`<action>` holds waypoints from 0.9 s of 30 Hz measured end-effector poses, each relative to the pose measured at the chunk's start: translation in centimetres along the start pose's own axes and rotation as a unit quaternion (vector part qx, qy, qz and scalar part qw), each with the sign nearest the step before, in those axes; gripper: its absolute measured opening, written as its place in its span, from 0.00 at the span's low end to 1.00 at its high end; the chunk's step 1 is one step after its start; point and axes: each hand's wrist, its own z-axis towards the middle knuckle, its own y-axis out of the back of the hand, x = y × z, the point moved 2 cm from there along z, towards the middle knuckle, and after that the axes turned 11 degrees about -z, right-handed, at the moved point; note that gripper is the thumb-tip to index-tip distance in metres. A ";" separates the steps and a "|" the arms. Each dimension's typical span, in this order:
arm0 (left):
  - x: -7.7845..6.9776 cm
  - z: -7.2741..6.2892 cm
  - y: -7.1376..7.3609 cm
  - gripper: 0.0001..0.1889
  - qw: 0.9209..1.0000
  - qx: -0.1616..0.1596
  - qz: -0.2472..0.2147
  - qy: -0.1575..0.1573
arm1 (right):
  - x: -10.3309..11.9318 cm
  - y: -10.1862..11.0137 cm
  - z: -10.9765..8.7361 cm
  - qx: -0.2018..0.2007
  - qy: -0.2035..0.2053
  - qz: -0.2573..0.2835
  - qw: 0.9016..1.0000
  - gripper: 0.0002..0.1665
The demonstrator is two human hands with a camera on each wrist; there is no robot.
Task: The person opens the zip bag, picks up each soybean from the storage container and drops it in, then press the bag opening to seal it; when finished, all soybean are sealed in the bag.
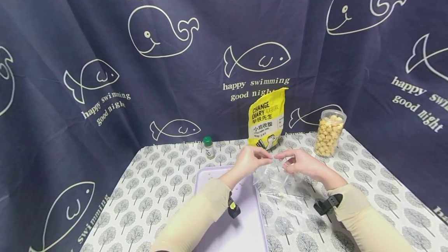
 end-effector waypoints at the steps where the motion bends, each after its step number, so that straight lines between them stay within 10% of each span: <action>1: 0.0 0.0 -0.4 0.04 1.000 0.003 0.008 -0.001 | 0.0 0.0 0.0 0.001 0.003 0.003 1.000 0.33; 7: 0.9 -0.1 -1.4 0.06 1.000 0.003 0.011 -0.001 | -0.2 -0.2 -0.1 0.005 0.010 0.006 1.000 0.34; 13: 1.8 -0.2 1.4 0.05 1.000 -0.017 -0.011 0.009 | 0.1 -0.2 0.1 0.002 -0.005 -0.010 1.000 0.33; 21: 5.1 -2.5 5.3 0.03 0.993 0.028 0.102 0.048 | 0.4 -0.3 0.2 -0.006 -0.009 -0.004 1.000 0.31; 27: 7.7 -3.7 7.5 0.05 0.977 -0.040 0.184 0.104 | 0.1 -0.5 0.2 -0.007 -0.008 -0.001 1.000 0.28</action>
